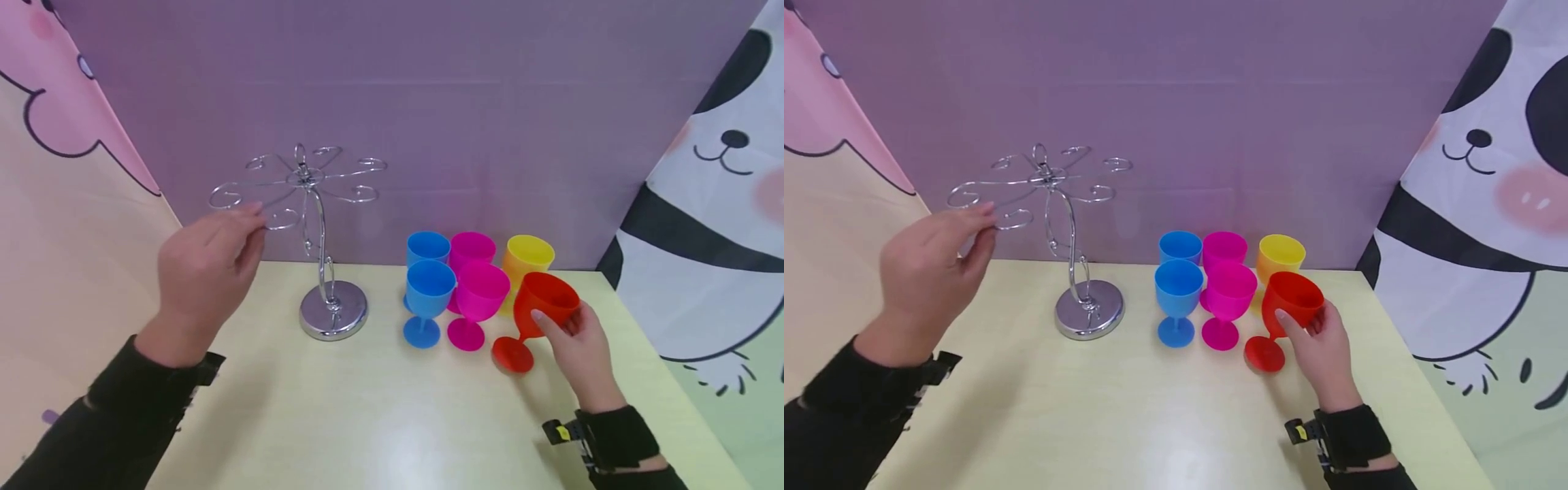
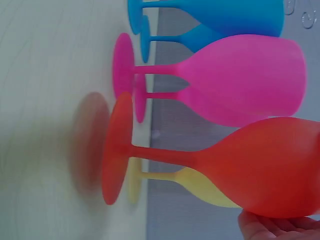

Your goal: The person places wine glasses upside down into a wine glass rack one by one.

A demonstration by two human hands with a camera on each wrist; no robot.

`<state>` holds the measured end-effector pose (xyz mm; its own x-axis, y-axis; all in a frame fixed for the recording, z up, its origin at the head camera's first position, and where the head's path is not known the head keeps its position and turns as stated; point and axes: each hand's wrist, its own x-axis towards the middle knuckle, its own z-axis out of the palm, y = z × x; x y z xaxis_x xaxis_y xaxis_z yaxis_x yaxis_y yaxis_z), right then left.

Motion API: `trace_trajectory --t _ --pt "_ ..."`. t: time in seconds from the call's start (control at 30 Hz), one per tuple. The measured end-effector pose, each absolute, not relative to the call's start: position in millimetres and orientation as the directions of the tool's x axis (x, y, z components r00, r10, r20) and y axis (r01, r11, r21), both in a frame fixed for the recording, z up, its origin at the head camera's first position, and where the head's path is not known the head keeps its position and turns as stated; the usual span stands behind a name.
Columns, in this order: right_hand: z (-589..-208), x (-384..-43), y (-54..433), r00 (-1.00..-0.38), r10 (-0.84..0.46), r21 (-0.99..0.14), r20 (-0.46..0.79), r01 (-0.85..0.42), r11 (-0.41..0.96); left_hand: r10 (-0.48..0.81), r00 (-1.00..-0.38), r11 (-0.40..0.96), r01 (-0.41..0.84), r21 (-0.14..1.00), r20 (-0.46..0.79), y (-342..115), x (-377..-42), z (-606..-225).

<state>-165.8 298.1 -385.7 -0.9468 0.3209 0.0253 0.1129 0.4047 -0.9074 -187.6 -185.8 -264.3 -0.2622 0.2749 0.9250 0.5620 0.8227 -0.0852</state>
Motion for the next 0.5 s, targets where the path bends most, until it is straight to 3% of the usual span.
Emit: trace_trajectory --t 0.5 --pt "-364.3 -141.4 297.8 -0.94 0.324 -0.911 0.109 0.036 0.412 0.193 -0.29 0.842 0.539 -0.007 0.937 -188.8 -187.7 -262.2"
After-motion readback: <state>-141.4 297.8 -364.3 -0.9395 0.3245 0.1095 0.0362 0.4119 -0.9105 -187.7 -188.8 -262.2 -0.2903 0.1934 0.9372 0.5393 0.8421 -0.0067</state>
